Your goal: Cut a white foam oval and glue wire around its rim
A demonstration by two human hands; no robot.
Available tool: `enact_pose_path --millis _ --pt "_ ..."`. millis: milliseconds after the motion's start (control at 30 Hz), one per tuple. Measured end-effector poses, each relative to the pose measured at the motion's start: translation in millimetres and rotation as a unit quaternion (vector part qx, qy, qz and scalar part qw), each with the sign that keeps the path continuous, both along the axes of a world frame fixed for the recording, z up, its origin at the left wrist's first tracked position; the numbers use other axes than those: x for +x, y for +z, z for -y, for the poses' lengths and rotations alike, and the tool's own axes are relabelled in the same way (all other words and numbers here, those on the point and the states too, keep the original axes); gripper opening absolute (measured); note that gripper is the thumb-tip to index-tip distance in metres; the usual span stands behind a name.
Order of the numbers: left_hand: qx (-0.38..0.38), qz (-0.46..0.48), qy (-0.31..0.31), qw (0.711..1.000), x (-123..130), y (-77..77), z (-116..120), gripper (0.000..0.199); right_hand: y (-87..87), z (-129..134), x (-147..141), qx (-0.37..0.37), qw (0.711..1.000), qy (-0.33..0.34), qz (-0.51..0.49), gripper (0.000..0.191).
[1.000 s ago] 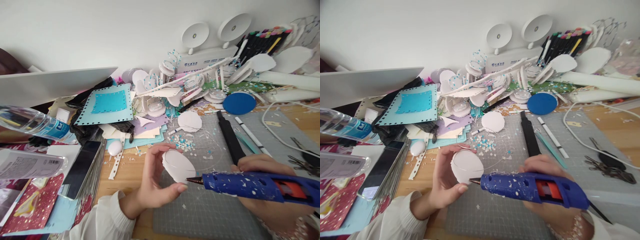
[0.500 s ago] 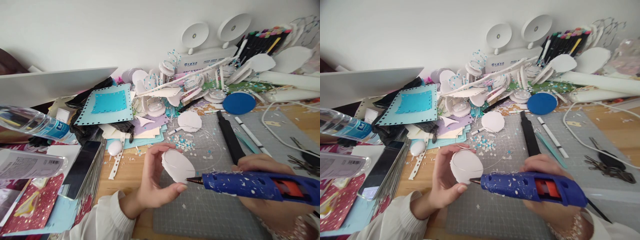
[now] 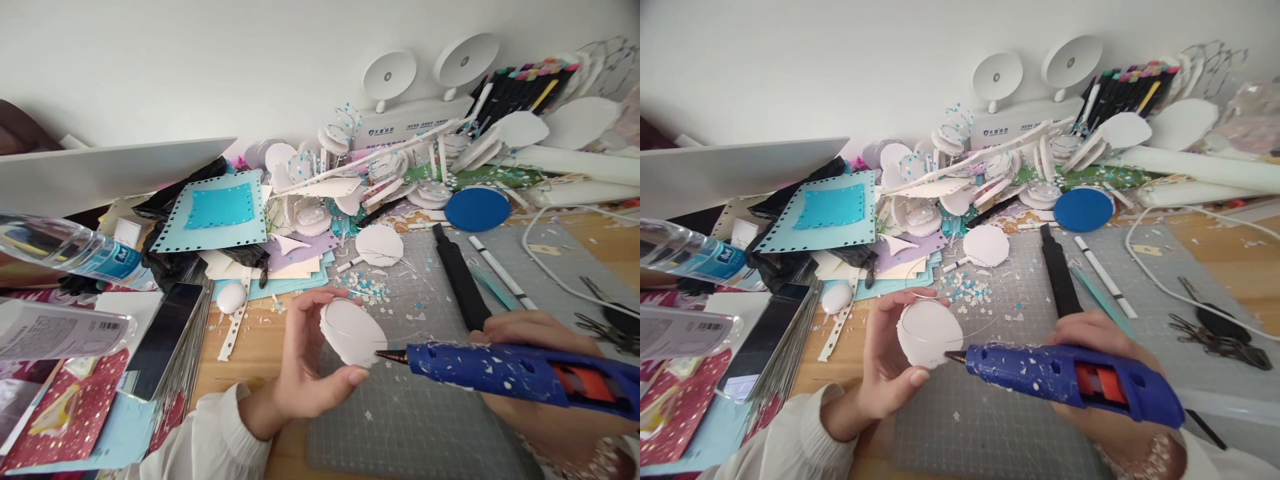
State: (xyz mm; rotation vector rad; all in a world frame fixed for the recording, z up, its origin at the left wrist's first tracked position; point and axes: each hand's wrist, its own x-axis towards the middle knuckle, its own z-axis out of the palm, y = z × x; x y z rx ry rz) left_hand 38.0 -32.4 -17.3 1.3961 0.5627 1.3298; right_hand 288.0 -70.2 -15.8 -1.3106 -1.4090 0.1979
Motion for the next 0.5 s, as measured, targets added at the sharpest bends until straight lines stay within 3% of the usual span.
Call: enact_pose_path --millis 67,233,367,500 --pt "0.003 0.006 -0.001 1.000 0.6 0.3 -0.4 0.061 3.1 -1.2 -1.6 0.018 0.999 0.042 0.019 0.031" --pt "0.001 0.002 -0.004 1.000 0.3 0.9 -0.4 0.059 2.9 -3.3 -5.9 0.042 0.996 0.060 0.052 0.036" --pt "-0.004 0.001 -0.014 1.000 -1.5 1.3 0.0 0.057 4.7 -8.8 -11.2 0.064 0.995 0.051 0.058 0.031" --pt "-0.003 0.005 -0.012 1.000 -2.2 2.6 -0.6 0.055 17.5 -15.2 -12.3 0.075 0.988 0.032 0.133 0.023"
